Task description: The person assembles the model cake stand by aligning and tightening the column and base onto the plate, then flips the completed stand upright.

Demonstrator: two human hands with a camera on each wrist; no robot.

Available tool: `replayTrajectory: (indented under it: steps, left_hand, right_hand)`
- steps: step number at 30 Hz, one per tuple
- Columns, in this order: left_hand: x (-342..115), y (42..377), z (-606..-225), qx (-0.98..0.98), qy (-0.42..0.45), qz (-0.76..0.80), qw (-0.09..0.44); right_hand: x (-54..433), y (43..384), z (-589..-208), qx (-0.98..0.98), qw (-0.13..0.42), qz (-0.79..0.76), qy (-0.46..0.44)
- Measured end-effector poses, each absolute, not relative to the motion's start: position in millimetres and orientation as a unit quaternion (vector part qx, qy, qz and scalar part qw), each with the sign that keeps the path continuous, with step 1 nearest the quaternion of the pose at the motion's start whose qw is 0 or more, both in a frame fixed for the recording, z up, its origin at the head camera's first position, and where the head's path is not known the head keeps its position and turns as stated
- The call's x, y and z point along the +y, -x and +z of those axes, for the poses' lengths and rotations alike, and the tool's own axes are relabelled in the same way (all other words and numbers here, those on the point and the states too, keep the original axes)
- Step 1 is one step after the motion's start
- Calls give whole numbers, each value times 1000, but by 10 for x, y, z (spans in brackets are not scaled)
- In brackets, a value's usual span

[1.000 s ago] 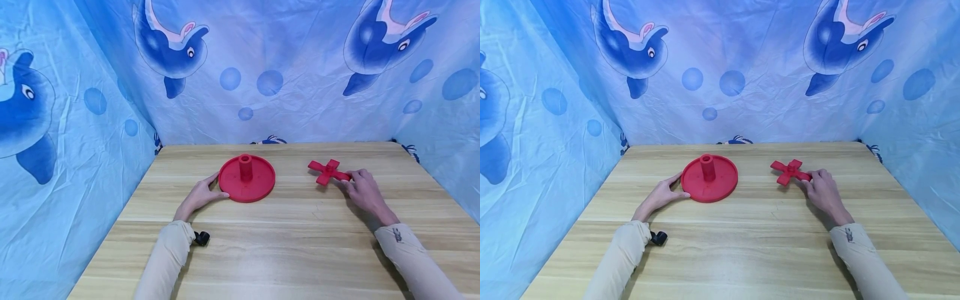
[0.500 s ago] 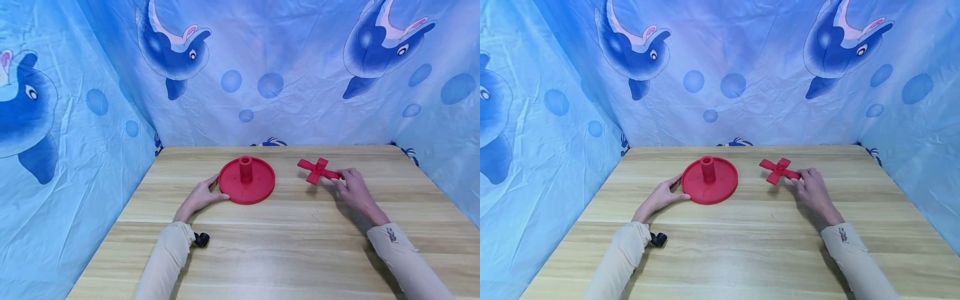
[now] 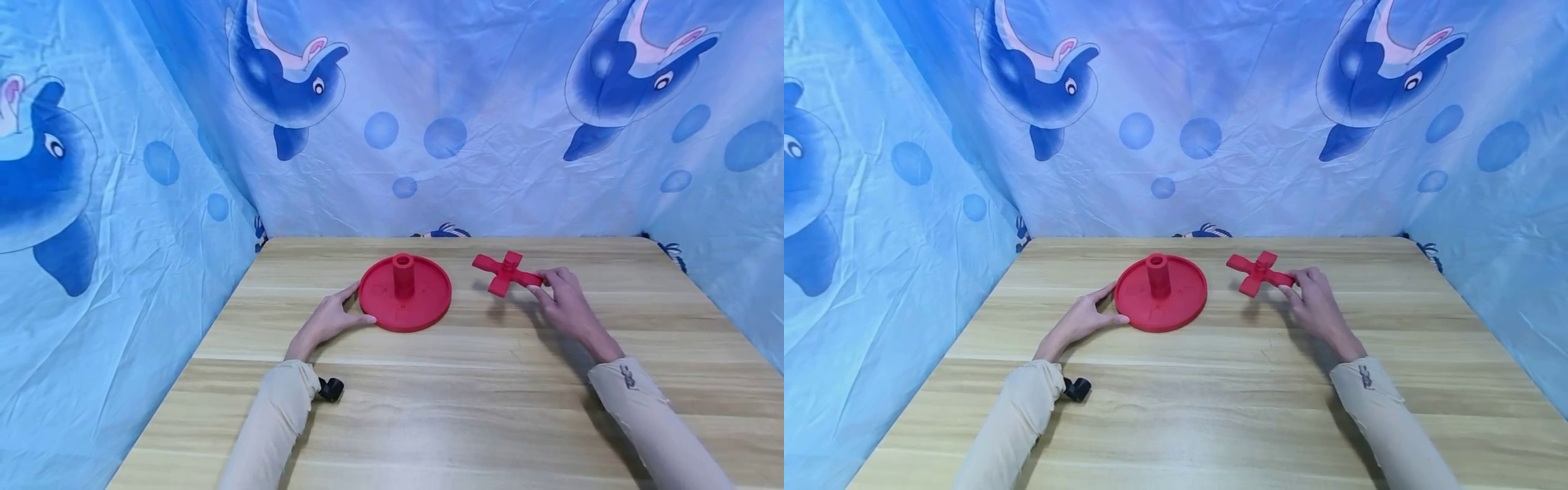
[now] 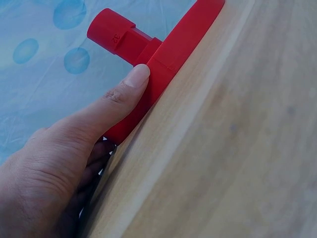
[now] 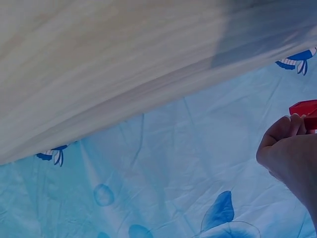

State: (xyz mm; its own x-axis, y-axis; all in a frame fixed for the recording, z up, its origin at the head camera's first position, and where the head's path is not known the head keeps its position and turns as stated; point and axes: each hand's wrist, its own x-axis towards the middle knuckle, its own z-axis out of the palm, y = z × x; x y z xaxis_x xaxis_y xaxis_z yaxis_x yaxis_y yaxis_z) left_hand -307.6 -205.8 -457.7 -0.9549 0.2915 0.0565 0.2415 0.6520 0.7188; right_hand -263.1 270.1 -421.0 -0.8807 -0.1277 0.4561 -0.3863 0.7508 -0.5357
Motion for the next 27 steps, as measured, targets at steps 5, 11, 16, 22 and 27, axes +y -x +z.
replayTrajectory:
  steps: [5,11,16,22,27]
  left_hand:
    - [-2061,3077,-4577,909,-152,387,25]
    - [-2067,3082,-4583,910,-151,384,24]
    - [-2069,3090,-4582,909,-151,387,24]
    - [-2067,3088,-4576,910,-150,387,27]
    - [-2060,3070,-4549,909,-150,389,29]
  right_hand:
    - [2652,2651,-4202,-907,206,333,-153]
    - [2581,2706,-4210,-895,236,338,-173]
    - [2505,2744,-4199,-886,249,344,-187]
    - [2416,2755,-4173,-886,239,351,-186]
    - [2359,2771,-4154,-882,239,359,-189]
